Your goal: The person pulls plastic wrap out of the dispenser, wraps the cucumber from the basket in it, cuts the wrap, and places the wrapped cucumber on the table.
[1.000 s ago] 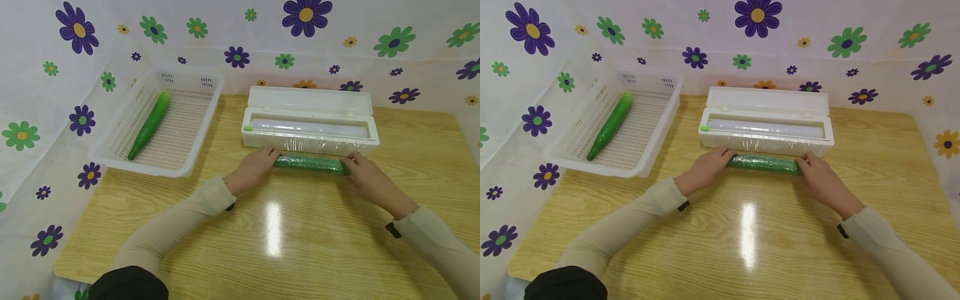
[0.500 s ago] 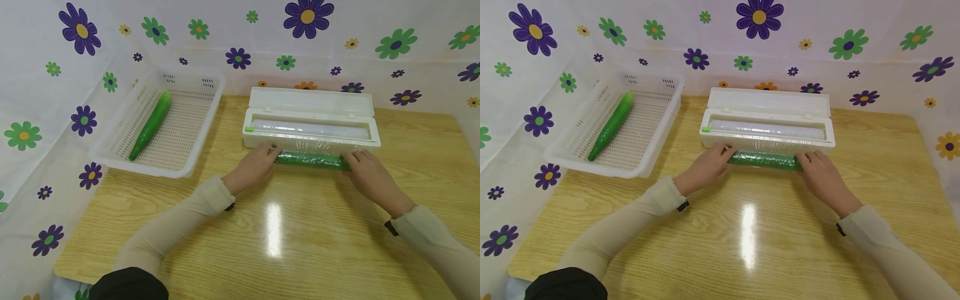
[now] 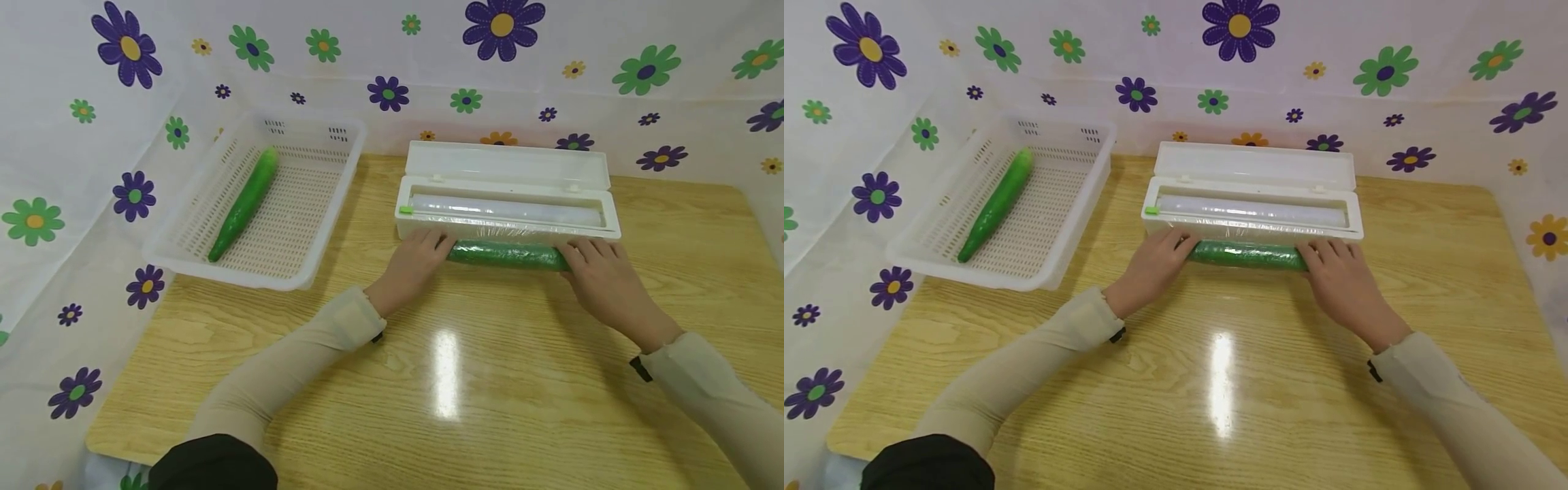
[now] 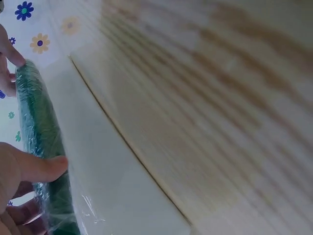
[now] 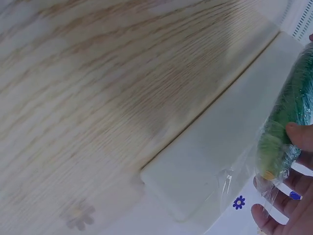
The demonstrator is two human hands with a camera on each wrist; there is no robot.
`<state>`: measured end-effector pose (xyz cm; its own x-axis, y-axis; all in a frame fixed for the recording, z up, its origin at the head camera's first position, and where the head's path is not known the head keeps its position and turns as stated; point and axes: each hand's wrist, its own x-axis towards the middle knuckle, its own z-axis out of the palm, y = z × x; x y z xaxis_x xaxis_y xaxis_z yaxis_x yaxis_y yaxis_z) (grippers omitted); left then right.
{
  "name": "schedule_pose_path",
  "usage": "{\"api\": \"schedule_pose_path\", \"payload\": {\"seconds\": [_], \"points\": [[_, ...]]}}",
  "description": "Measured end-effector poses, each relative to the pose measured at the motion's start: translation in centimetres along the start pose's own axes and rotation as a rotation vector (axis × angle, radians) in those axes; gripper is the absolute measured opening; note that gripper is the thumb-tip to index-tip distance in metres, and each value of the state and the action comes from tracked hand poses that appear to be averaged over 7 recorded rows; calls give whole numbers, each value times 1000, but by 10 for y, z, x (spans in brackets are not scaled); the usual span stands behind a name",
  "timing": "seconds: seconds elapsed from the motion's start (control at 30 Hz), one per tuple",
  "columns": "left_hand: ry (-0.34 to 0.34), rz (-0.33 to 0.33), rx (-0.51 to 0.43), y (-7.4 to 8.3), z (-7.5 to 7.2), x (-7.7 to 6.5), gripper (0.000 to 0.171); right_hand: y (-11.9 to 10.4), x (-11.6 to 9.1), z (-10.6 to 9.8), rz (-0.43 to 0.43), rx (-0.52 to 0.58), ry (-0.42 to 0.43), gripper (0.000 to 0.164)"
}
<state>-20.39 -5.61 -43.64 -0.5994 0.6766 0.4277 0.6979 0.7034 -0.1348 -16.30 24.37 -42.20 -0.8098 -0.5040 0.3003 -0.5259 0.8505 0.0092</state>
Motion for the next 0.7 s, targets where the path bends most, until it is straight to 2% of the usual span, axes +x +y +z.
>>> {"api": "schedule_pose_path", "payload": {"seconds": [0.2,0.33,0.43,0.5,0.6,0.7], "points": [[-3,-23,-52,3,2,-1,23,2,-1,5,-54,-111,78,59],[-20,-38,-69,3,3,-2,22,2,2,11,-82,-151,171,57],[-31,-43,-79,3,3,-2,25,3,5,12,-88,-153,211,55],[-29,-37,-54,2,3,-1,27,4,6,12,-91,-156,212,54],[-11,-26,42,2,3,2,27,6,8,11,-91,-151,201,55],[20,-27,137,1,2,5,20,6,9,11,-87,-139,191,55]]}}
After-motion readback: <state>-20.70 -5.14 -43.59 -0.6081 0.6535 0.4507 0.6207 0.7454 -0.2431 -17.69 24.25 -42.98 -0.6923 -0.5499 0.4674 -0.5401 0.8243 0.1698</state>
